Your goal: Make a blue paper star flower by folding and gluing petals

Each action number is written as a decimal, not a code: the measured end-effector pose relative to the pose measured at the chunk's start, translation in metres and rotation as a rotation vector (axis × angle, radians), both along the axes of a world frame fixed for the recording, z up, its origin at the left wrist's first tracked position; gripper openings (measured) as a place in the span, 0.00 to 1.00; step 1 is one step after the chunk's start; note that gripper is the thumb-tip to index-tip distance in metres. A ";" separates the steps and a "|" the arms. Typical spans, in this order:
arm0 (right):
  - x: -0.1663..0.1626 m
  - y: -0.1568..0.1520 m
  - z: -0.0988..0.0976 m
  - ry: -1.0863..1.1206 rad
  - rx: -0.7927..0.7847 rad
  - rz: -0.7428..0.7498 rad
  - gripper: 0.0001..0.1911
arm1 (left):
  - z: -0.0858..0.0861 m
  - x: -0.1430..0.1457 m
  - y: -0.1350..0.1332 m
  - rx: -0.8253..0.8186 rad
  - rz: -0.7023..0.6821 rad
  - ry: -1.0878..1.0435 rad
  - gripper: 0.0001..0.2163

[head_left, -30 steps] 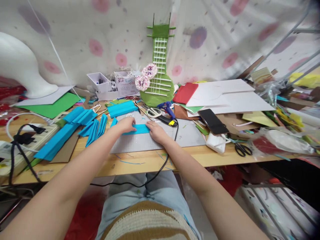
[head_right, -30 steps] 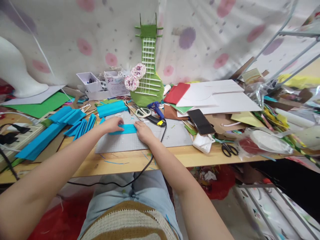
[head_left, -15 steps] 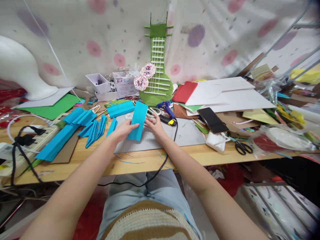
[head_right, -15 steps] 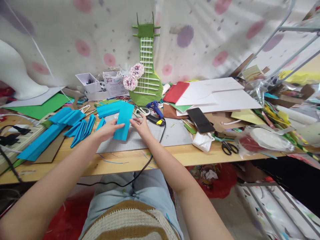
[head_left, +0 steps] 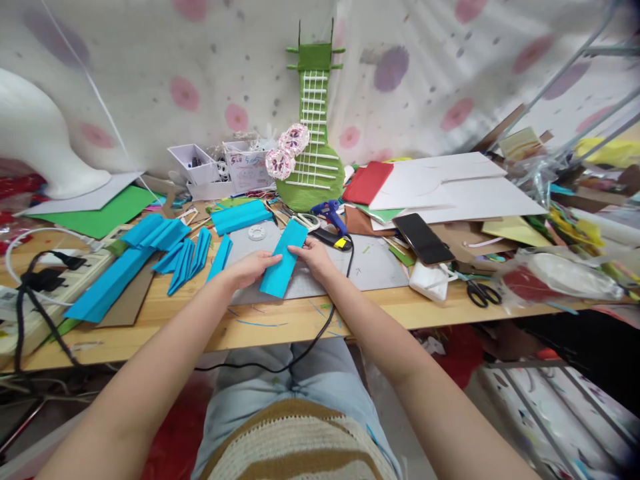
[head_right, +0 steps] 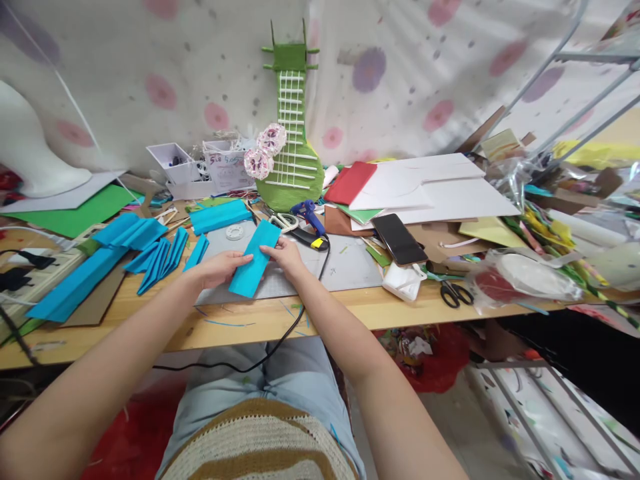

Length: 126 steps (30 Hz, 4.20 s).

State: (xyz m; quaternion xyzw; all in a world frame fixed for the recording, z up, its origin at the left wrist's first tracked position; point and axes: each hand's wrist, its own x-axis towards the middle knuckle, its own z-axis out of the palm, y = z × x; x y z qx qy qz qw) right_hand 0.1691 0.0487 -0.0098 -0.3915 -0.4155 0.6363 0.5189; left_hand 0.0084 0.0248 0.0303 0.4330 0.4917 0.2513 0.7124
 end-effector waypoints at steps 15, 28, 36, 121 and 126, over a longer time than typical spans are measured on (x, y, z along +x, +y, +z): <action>0.002 0.002 -0.004 -0.001 0.017 -0.015 0.22 | 0.010 -0.003 0.002 0.255 -0.002 0.237 0.15; 0.015 0.001 0.013 -0.030 0.142 0.074 0.22 | 0.040 -0.024 0.023 0.750 -0.287 0.755 0.02; 0.006 -0.007 0.025 -0.460 0.360 0.231 0.10 | 0.045 -0.025 0.022 0.912 -0.374 0.942 0.07; 0.016 -0.023 0.041 -1.368 0.627 0.362 0.27 | -0.025 -0.024 0.019 0.227 0.851 -0.674 0.06; 0.017 -0.022 0.040 -1.374 0.637 0.358 0.27 | -0.025 -0.025 0.019 0.217 0.849 -0.699 0.06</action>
